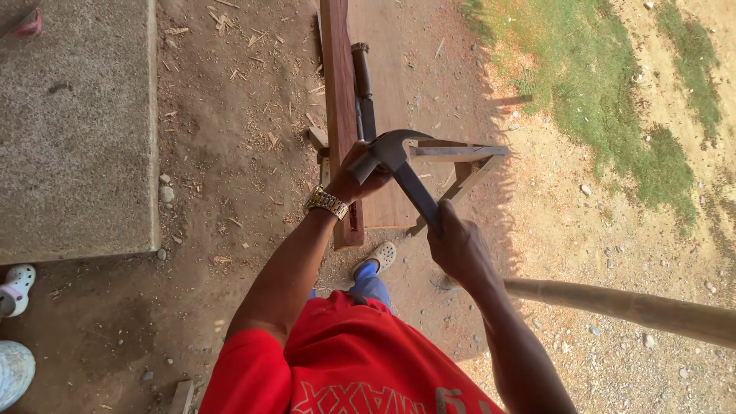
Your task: Using a hammer to secure or shape wooden pieces for furniture construction.
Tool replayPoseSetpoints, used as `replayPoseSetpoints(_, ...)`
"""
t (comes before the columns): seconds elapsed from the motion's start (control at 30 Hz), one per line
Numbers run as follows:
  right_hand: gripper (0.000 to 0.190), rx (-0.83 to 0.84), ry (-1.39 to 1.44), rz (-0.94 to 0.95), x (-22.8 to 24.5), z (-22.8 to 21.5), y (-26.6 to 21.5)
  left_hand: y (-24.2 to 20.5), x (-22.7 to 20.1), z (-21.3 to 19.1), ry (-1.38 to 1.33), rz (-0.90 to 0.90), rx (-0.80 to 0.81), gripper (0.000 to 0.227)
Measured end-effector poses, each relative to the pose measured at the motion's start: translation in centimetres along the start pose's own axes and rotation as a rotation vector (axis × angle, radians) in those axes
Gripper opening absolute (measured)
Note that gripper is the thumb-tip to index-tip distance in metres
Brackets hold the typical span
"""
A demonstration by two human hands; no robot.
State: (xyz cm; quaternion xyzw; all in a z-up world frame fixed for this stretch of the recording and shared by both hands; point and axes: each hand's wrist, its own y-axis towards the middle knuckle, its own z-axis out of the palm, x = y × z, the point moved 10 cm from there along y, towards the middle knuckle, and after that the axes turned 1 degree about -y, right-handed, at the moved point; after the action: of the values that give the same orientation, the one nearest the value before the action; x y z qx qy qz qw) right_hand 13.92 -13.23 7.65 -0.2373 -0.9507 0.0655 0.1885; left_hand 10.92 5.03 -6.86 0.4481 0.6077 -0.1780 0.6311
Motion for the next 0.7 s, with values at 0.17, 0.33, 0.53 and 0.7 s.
replayPoseSetpoints(0.17, 0.019, -0.124, 0.187, 0.047, 0.2, -0.6, -1.9, -0.4, -11.3, -4.3, 0.246, 0.160, -0.190, 0.024)
replayPoseSetpoints(0.33, 0.023, -0.226, 0.213, 0.162, -2.7, -0.7, -3.8, -5.6, -14.0, 1.1, 0.273, 0.167, -0.057, 0.026)
replayPoseSetpoints(0.53, 0.022, -0.364, 0.263, 0.209, -3.1, -2.9, -5.3, -5.7, -14.1, 1.5, 0.221, 0.234, 0.122, 0.034)
replayPoseSetpoints(0.7, 0.022, -0.417, 0.307, 0.217, -3.4, -2.6, -5.4, 3.9, -5.0, -2.6, 0.139, -0.102, 0.028, 0.046)
